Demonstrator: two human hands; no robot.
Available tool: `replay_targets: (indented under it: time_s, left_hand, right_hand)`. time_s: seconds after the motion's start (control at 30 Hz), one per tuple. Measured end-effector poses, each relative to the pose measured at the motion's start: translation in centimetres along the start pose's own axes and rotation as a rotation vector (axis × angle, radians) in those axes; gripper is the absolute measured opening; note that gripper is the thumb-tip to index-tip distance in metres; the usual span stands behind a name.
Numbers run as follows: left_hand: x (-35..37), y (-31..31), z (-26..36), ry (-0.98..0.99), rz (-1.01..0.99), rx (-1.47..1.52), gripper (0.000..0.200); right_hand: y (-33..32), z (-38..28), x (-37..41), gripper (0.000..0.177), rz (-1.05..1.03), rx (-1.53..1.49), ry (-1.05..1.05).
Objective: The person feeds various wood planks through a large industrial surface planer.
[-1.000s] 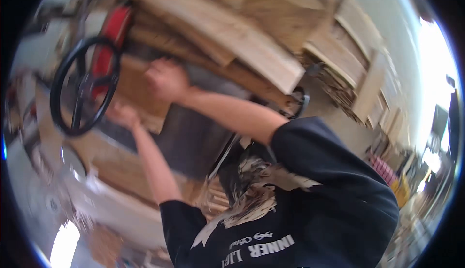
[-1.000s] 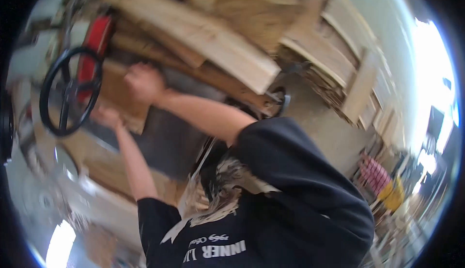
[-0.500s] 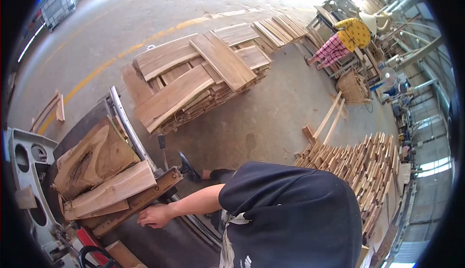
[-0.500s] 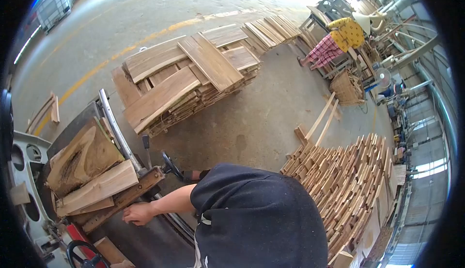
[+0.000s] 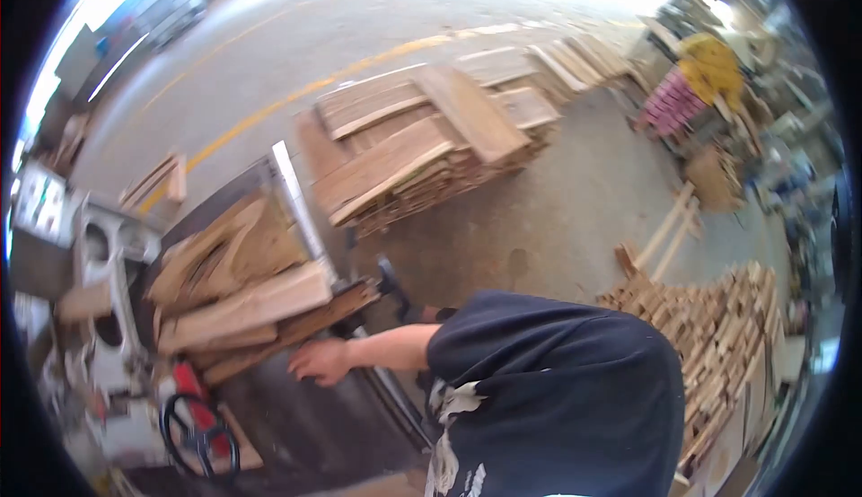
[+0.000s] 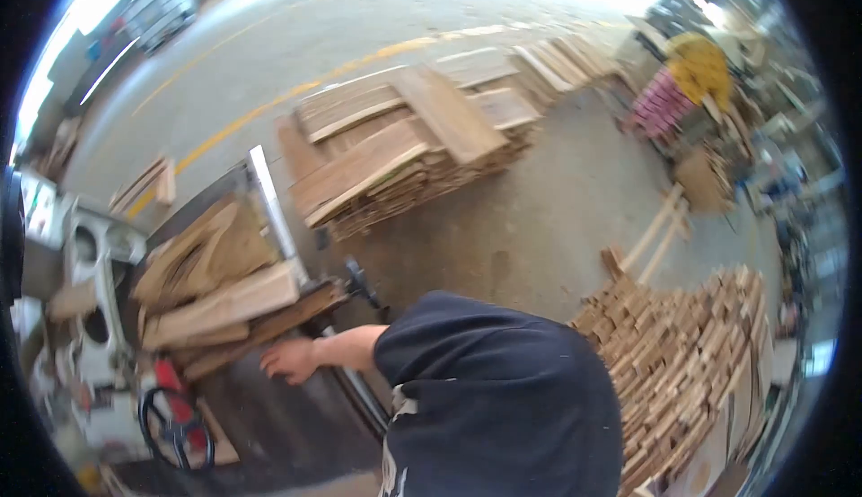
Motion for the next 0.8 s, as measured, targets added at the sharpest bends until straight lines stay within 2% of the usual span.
replay_targets:
  time_s: [0.07,0.13,0.2,0.27,0.3,0.33,0.37,0.43,0.47,0.5,0.53,0.6,0.7,0.8]
  left_hand:
    - [1.5,-1.5,-6.2,-0.090,0.003,-0.079,0.056]
    - [4.4,-3.4,-14.9,-0.231,-0.012,-0.189,0.057]
    - [10.0,-5.6,-23.6,-0.396,-0.081,-0.331,0.058]
    - [16.7,-6.5,-30.9,-0.535,-0.241,-0.477,0.061]
    - [20.0,-7.0,-32.9,-0.592,-0.312,-0.526,0.062]
    - [22.8,-7.2,-34.8,-0.663,-0.301,-0.537,0.063]
    - [25.0,-7.6,-35.9,-0.750,-0.218,-0.519,0.065]
    - [26.5,-8.9,-35.4,-0.858,0.298,-0.297,0.075]
    - [26.5,-10.2,-33.3,-0.855,0.302,-0.418,0.078]
    - [25.9,-10.8,-32.4,-0.944,0.198,-0.204,0.085]
    - [26.4,-9.4,-33.7,-0.912,0.230,-0.242,0.094]
    - [24.5,-11.6,-29.4,-0.851,0.246,-0.100,0.101]
    - [23.7,-12.2,-26.8,-0.920,0.134,-0.051,0.100]
    - [23.8,-11.8,-26.6,-0.908,0.114,-0.033,0.101]
  right_hand:
    - [0.1,0.1,0.7,0.045,0.042,0.058,0.068]
    - [0.6,0.3,0.5,0.048,-0.026,0.172,0.115]
    - [1.0,1.2,0.2,0.048,-0.011,0.192,0.159]
    - [0.4,0.1,-0.5,0.047,-0.026,0.232,0.139]
    - [1.0,0.3,-0.8,0.046,-0.012,0.313,0.119]
    - [0.6,0.2,-0.5,0.045,0.010,0.324,0.089]
    - [0.5,-0.2,-0.8,0.044,0.013,0.352,0.064]
    - [0.0,-1.8,-1.0,0.040,0.012,0.307,0.048]
    - [0.2,-2.1,-0.9,0.040,0.007,0.352,0.024]
    - [0.1,-2.2,-0.6,0.041,0.004,0.365,-0.007]
    - [0.1,-2.5,-0.7,0.041,0.008,0.377,-0.032]
    - [0.7,-2.7,-0.6,0.040,-0.005,0.409,-0.030]
    - [0.9,-3.0,-0.7,0.040,-0.010,0.428,-0.027]
    - [0.9,-2.3,-0.5,0.041,-0.007,0.440,-0.019]
Point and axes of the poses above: each hand's wrist, its own x-axis away from the middle knuckle, its own y-axis out of the palm, z = x × y, the point moved 8 cm from there along -x, towards the middle knuckle, and after that the axes turned 14 degrees about y, right-handed, at the moved point
